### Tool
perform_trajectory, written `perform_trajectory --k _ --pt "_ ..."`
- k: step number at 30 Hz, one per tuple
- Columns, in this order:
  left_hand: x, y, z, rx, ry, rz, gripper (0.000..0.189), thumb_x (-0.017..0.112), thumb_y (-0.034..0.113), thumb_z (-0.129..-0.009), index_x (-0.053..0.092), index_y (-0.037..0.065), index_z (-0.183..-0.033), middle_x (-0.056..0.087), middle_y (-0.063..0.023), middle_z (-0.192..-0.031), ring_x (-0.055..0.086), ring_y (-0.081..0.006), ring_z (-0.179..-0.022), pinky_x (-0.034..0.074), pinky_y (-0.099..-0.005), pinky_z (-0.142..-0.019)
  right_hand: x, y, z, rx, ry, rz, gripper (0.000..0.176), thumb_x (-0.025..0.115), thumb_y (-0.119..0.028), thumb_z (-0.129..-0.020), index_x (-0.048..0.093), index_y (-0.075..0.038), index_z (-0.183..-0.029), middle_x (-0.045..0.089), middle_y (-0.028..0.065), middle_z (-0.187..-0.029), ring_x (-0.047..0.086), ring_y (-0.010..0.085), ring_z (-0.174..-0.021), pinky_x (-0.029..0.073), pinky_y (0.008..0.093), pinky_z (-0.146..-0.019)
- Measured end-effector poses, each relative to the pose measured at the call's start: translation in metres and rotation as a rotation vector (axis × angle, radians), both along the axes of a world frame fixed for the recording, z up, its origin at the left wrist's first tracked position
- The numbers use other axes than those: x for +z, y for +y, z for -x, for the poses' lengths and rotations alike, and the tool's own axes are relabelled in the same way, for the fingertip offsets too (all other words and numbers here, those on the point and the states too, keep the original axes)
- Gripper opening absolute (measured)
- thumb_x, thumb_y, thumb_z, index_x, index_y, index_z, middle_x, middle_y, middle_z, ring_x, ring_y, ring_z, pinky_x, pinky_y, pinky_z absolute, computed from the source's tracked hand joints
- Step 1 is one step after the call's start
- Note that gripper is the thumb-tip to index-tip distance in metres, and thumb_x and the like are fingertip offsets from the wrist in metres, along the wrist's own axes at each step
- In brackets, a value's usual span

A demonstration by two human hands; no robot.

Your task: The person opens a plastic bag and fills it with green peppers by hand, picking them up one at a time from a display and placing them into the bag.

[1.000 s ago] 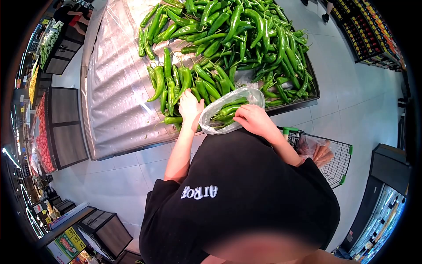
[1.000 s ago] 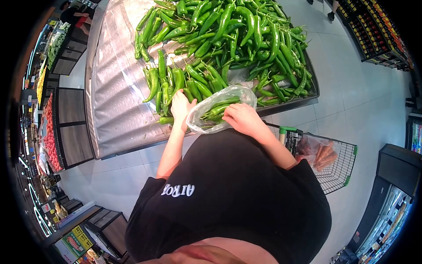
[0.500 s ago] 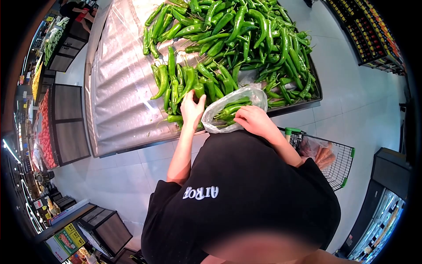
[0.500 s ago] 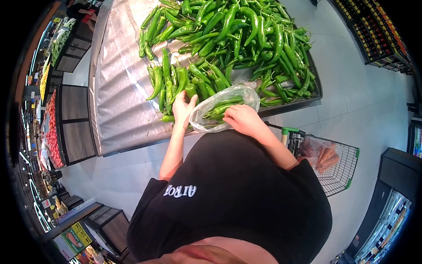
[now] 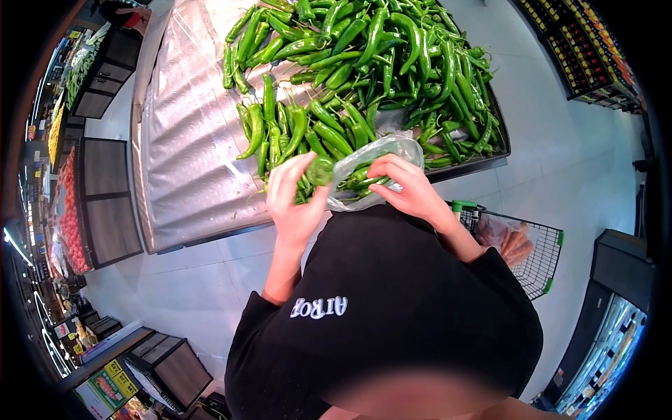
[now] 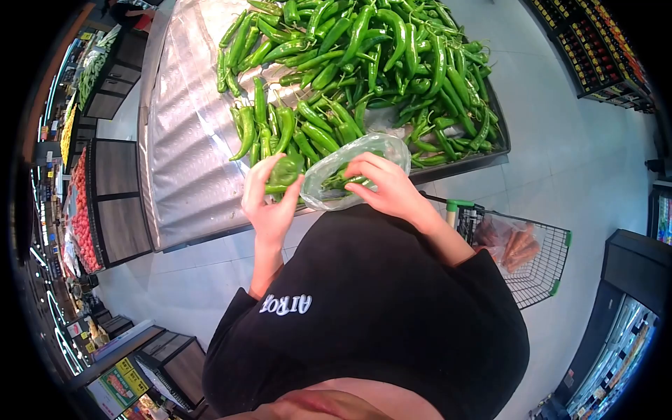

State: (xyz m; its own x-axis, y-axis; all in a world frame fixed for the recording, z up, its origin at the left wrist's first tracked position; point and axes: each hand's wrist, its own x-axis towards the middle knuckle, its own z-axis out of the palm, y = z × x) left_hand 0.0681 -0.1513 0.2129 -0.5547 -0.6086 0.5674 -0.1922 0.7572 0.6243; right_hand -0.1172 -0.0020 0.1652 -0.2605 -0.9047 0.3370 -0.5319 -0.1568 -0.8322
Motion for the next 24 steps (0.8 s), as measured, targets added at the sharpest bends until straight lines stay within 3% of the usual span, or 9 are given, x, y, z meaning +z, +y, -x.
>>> perform_trajectory --k 2,4,5,7,9,10,17,20,24 --pt "0.006 0.010 0.006 -0.098 0.022 -0.011 0.045 0.085 -0.001 -0.069 0.070 0.001 -0.112 0.071 -0.0136 -0.108 0.068 -0.0282 -0.102 0.053 -0.0369 -0.091 0.003 -0.005 -0.003 0.017 -0.023 0.019 0.046 0.079 -0.008 -0.083 0.061 -0.003 -0.125 0.062 0.0147 -0.128 0.063 0.0310 -0.116 0.050 0.0369 -0.099" --pt "0.002 0.014 0.007 -0.213 0.036 -0.083 0.049 0.081 -0.003 -0.072 0.066 0.002 -0.119 0.070 -0.0120 -0.114 0.067 -0.0265 -0.103 0.053 -0.0372 -0.091 0.009 -0.011 -0.008 0.031 -0.041 0.024 0.051 0.079 -0.008 -0.083 0.059 -0.003 -0.130 0.060 0.0152 -0.132 0.062 0.0312 -0.118 0.049 0.0376 -0.101" --pt "-0.002 0.016 0.007 -0.232 0.154 -0.362 0.051 0.080 -0.003 -0.075 0.063 0.001 -0.123 0.069 -0.0120 -0.116 0.067 -0.0249 -0.104 0.053 -0.0366 -0.093 0.011 -0.013 -0.011 0.039 -0.050 0.027 0.054 0.079 -0.008 -0.083 0.058 -0.003 -0.132 0.059 0.0155 -0.134 0.061 0.0313 -0.119 0.049 0.0379 -0.102" --pt "-0.010 0.020 0.007 -0.262 0.392 -0.919 0.055 0.078 -0.004 -0.081 0.056 0.000 -0.131 0.066 -0.0120 -0.122 0.066 -0.0217 -0.107 0.053 -0.0354 -0.096 0.009 -0.008 -0.014 0.017 -0.090 0.005 0.047 0.076 -0.005 -0.086 0.061 -0.001 -0.130 0.067 0.0148 -0.120 0.068 0.0270 -0.104 0.053 0.0354 -0.092" --pt "-0.010 0.005 0.003 -0.319 0.481 -1.058 0.066 0.071 -0.006 -0.088 0.041 0.000 -0.146 0.064 -0.0145 -0.126 0.064 -0.0201 -0.113 0.051 -0.0336 -0.101 0.010 -0.002 -0.011 0.019 -0.158 -0.005 0.042 0.075 -0.003 -0.087 0.063 0.000 -0.128 0.071 0.0135 -0.108 0.071 0.0239 -0.094 0.055 0.0332 -0.084" --pt "-0.007 0.004 0.004 -0.312 0.483 -1.092 0.069 0.070 -0.006 -0.088 0.038 0.000 -0.148 0.064 -0.0150 -0.127 0.064 -0.0206 -0.114 0.051 -0.0345 -0.102 0.013 -0.002 -0.011 -0.046 -0.108 0.078 0.038 0.075 0.000 -0.087 0.066 0.000 -0.124 0.073 0.0110 -0.094 0.071 0.0195 -0.081 0.054 0.0304 -0.076" --pt "-0.026 0.005 0.002 -0.347 0.471 -1.235 0.073 0.067 -0.001 -0.093 0.030 0.007 -0.156 0.060 -0.0173 -0.132 0.063 -0.0244 -0.117 0.054 -0.0407 -0.099 0.018 0.010 -0.002 -0.094 0.090 0.164 0.045 0.079 0.002 -0.080 0.066 -0.001 -0.124 0.073 0.0107 -0.094 0.069 0.0198 -0.080 0.054 0.0314 -0.074" --pt "-0.028 0.003 -0.001 -0.341 0.433 -1.198 0.071 0.066 0.000 -0.094 0.031 0.006 -0.155 0.058 -0.0183 -0.134 0.062 -0.0247 -0.118 0.054 -0.0407 -0.100 0.015 0.008 0.001 -0.085 0.096 0.135 0.041 0.076 0.003 -0.085 0.065 0.000 -0.124 0.074 0.0122 -0.098 0.071 0.0198 -0.081 0.055 0.0308 -0.073" --pt "-0.027 0.006 0.003 -0.329 0.438 -1.133 0.068 0.069 0.003 -0.093 0.034 0.004 -0.152 0.057 -0.0189 -0.136 0.060 -0.0273 -0.123 0.051 -0.0420 -0.104 0.013 0.007 -0.003 -0.136 -0.208 0.085 0.024 0.062 -0.003 -0.098 0.064 0.004 -0.121 0.077 0.0138 -0.100 0.075 0.0182 -0.084 0.056 0.0281 -0.072"
